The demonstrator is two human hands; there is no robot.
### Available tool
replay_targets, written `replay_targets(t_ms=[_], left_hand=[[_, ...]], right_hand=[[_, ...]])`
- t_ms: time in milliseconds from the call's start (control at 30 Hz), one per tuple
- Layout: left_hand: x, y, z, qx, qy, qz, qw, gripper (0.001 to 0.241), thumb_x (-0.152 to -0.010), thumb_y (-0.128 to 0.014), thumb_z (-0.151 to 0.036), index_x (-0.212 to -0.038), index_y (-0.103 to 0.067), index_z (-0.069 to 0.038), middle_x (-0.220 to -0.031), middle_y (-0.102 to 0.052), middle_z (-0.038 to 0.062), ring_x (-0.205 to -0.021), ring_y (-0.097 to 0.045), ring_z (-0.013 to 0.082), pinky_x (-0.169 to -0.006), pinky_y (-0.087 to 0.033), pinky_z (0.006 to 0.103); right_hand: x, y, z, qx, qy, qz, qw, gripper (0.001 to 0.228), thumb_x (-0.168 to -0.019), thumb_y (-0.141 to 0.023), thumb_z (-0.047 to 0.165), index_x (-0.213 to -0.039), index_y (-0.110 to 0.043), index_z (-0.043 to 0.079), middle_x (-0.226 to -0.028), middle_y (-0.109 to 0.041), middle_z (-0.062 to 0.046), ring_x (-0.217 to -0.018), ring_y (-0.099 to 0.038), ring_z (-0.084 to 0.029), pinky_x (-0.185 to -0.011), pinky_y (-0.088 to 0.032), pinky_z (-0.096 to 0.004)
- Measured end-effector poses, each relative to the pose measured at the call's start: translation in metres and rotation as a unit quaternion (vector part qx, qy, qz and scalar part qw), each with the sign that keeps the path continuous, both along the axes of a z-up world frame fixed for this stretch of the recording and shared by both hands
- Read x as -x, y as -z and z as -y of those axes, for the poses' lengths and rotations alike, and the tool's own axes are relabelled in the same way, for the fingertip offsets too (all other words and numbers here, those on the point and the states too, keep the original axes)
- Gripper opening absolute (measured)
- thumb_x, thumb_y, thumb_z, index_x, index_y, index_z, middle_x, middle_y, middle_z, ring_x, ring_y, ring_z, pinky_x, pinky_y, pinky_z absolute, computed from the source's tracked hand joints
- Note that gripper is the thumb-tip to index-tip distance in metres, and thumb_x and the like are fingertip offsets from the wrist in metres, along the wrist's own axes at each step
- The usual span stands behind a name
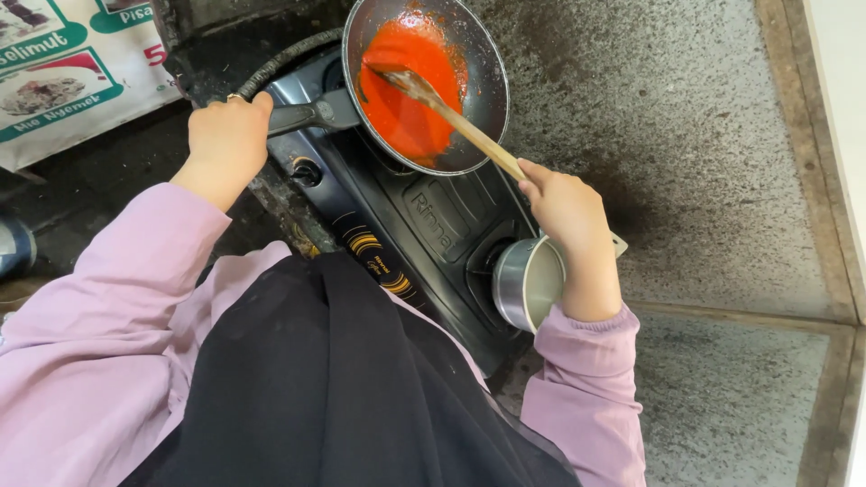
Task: Stirring red sauce in a pan on a gas stove while adding ingredients from a small container with a spoon.
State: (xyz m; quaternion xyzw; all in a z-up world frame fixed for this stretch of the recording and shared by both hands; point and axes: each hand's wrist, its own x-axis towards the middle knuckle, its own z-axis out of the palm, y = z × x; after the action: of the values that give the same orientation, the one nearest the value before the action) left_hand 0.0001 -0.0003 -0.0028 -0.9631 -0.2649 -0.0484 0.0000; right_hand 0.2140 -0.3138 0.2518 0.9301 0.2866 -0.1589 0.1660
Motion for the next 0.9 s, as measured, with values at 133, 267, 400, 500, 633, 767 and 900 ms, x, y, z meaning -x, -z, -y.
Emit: replay_targets(t_ms=[133, 267, 400, 500, 633, 767, 900], left_hand=[[-0.001, 0.0, 0.0, -0.008, -0.013, 0.002, 1.0, 0.012, -0.089, -0.069, -0.002, -0.093, -0.066, -0.013, -0.064, -0.06, 0.011, -0.053, -0.066, 0.0225, -0.046, -0.052, 0.0351], [-0.001, -0.002, -0.002, 0.026, -0.004, -0.008, 1.0, 0.013, -0.089, -0.068, -0.001, -0.096, -0.068, -0.011, -0.064, -0.061, 0.01, -0.053, -0.066, 0.023, -0.045, -0.053, 0.0365], [0.001, 0.0, -0.001, 0.007, -0.003, -0.011, 1.0, 0.013, -0.087, -0.07, -0.002, -0.095, -0.067, -0.013, -0.065, -0.061, 0.009, -0.052, -0.066, 0.0221, -0.045, -0.052, 0.0348], [-0.001, 0.005, -0.003, -0.003, -0.003, -0.011, 1.0, 0.013, -0.087, -0.07, -0.003, -0.095, -0.067, -0.013, -0.065, -0.061, 0.009, -0.053, -0.066, 0.0227, -0.046, -0.053, 0.035], [-0.001, 0.007, -0.002, 0.004, -0.006, -0.006, 1.0, 0.015, -0.085, -0.072, -0.002, -0.096, -0.068, -0.012, -0.068, -0.064, 0.011, -0.056, -0.069, 0.0253, -0.049, -0.054, 0.0372], [-0.011, 0.038, -0.008, 0.032, -0.039, -0.073, 0.996, 0.041, -0.079, -0.067, -0.007, -0.116, -0.059, -0.022, -0.093, -0.072, 0.005, -0.073, -0.073, 0.027, -0.055, -0.052, 0.0351], [-0.011, 0.032, -0.009, 0.049, -0.037, -0.082, 0.995, 0.045, -0.079, -0.067, -0.005, -0.12, -0.059, -0.021, -0.094, -0.072, 0.007, -0.075, -0.074, 0.0285, -0.055, -0.053, 0.0355]], right_hand=[[0.02, -0.041, -0.001, 0.013, 0.026, -0.029, 0.999, 0.044, -0.105, -0.05, 0.035, -0.148, -0.06, 0.031, -0.124, -0.074, -0.019, -0.12, -0.066, -0.044, -0.103, -0.049, -0.056], [0.009, -0.052, 0.013, 0.064, 0.036, -0.006, 0.997, 0.045, -0.104, -0.05, 0.037, -0.147, -0.06, 0.034, -0.122, -0.075, -0.02, -0.119, -0.067, -0.044, -0.104, -0.05, -0.056], [-0.014, -0.001, 0.017, 0.046, -0.006, 0.033, 0.998, 0.045, -0.107, -0.046, 0.041, -0.15, -0.057, 0.035, -0.114, -0.076, -0.019, -0.113, -0.07, -0.039, -0.099, -0.052, -0.053], [-0.012, -0.01, 0.012, 0.032, 0.005, 0.005, 0.999, 0.046, -0.107, -0.044, 0.041, -0.151, -0.056, 0.034, -0.122, -0.073, -0.02, -0.119, -0.067, -0.042, -0.103, -0.049, -0.056], [0.031, -0.103, -0.003, 0.06, 0.088, -0.039, 0.994, 0.044, -0.104, -0.05, 0.036, -0.146, -0.062, 0.03, -0.13, -0.072, -0.019, -0.128, -0.06, -0.046, -0.109, -0.045, -0.058], [-0.001, -0.126, 0.008, 0.178, 0.141, -0.029, 0.973, 0.043, -0.107, -0.047, 0.044, -0.148, -0.058, 0.046, -0.118, -0.075, -0.008, -0.089, -0.064, -0.028, -0.075, -0.045, -0.038], [-0.03, -0.095, 0.008, 0.186, 0.12, -0.026, 0.975, 0.043, -0.105, -0.052, 0.043, -0.147, -0.059, 0.046, -0.107, -0.071, -0.01, -0.082, -0.055, -0.028, -0.073, -0.042, -0.04]])
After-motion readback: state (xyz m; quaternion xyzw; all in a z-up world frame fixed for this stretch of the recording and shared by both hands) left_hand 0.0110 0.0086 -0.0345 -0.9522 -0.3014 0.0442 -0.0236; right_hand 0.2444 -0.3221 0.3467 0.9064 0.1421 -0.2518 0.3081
